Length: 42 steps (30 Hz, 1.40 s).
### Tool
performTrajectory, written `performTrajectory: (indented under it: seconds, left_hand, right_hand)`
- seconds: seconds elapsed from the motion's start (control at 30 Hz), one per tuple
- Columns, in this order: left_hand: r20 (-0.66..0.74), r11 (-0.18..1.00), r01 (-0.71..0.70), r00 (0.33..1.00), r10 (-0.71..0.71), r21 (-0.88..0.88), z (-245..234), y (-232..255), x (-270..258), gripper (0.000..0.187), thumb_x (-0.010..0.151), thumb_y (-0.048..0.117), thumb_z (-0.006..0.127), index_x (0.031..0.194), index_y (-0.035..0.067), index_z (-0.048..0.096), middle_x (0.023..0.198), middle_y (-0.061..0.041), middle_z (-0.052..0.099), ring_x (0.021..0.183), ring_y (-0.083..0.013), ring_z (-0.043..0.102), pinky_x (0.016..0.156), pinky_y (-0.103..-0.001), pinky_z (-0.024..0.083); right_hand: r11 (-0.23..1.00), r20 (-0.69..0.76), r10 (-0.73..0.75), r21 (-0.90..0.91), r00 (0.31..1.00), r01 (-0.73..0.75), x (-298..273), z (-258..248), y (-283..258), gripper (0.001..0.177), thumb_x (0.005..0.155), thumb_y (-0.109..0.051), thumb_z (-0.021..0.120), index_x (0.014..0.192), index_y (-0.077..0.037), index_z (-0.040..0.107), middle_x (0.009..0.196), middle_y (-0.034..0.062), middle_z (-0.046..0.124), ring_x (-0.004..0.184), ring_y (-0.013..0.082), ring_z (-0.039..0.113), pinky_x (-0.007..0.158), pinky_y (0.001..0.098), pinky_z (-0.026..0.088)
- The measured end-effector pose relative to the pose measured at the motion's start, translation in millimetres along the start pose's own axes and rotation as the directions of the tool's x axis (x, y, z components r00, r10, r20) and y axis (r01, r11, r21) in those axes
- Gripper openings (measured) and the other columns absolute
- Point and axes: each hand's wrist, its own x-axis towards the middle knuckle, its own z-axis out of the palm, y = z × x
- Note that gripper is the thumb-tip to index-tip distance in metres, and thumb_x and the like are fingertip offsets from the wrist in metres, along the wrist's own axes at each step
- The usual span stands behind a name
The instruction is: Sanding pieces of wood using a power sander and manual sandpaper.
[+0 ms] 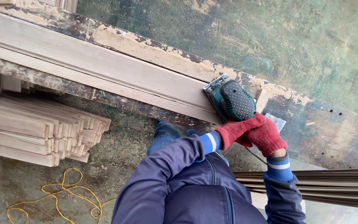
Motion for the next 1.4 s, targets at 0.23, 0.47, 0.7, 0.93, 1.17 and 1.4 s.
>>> performTrajectory:
  seconds: [0.23,0.47,0.7,0.93,1.17,1.4]
  left_hand:
    - [-0.393,0.838,-0.228,0.919,0.019,-0.495,-74,-12,-35,0.071,0.070,0.033,0.101,0.121,-0.004,0.068,0.106,-0.025,0.072,0.087,-0.0441,0.074,0.072,-0.071,0.059]
    - [-0.678,0.933,-0.249,0.735,0.006,-0.261,-115,11,-141,0.085,0.071,0.050,0.094,0.137,0.005,0.065,0.130,-0.019,0.068,0.116,-0.0288,0.069,0.094,-0.049,0.060]
    - [-0.766,0.880,-0.379,0.643,0.028,-0.286,-131,44,-184,0.094,0.074,0.061,0.083,0.144,0.003,0.059,0.129,-0.017,0.068,0.103,-0.0228,0.072,0.082,-0.032,0.062]
    - [-0.639,0.878,-0.311,0.769,0.007,-0.364,-173,12,-129,0.097,0.083,0.067,0.075,0.156,0.009,0.047,0.150,-0.015,0.057,0.124,-0.0223,0.064,0.099,-0.032,0.057]
    - [-0.679,0.977,-0.173,0.733,0.041,-0.127,-64,16,-64,0.105,0.065,0.071,0.085,0.146,0.010,0.058,0.143,-0.012,0.063,0.133,-0.0218,0.059,0.113,-0.037,0.047]
    - [-0.698,0.998,-0.062,0.715,0.042,-0.004,23,18,13,0.111,0.049,0.074,0.092,0.140,0.018,0.064,0.137,-0.007,0.066,0.137,-0.0181,0.056,0.122,-0.038,0.038]
  right_hand:
    - [0.988,-0.099,-0.133,0.063,0.986,0.140,7,18,-89,0.051,0.081,-0.044,0.059,0.125,-0.019,0.067,0.097,0.0143,0.078,0.105,0.0390,0.073,0.093,0.0490,0.060]
    - [0.902,-0.250,-0.391,0.089,0.886,0.423,15,53,-190,0.035,0.079,-0.042,0.064,0.100,-0.013,0.064,0.080,0.0180,0.073,0.070,0.0490,0.067,0.059,0.0548,0.050]
    - [0.967,-0.265,-0.164,0.146,0.950,0.208,22,55,-229,0.040,0.077,-0.049,0.064,0.099,-0.017,0.067,0.083,0.0149,0.075,0.077,0.0446,0.069,0.064,0.0535,0.053]
    - [0.989,-0.209,-0.054,0.123,0.976,0.081,38,48,-200,0.047,0.073,-0.061,0.063,0.099,-0.022,0.072,0.088,0.0103,0.076,0.088,0.0380,0.071,0.072,0.0516,0.057]
    - [0.999,-0.161,0.015,0.051,0.987,-0.006,34,45,-108,0.055,0.069,-0.072,0.062,0.098,-0.028,0.077,0.093,0.0058,0.078,0.098,0.0315,0.074,0.080,0.0498,0.061]
    - [0.994,-0.110,0.071,0.094,0.991,-0.061,11,18,-21,0.051,0.082,-0.059,0.049,0.112,-0.027,0.076,0.094,0.0126,0.079,0.102,0.0361,0.075,0.085,0.0512,0.062]
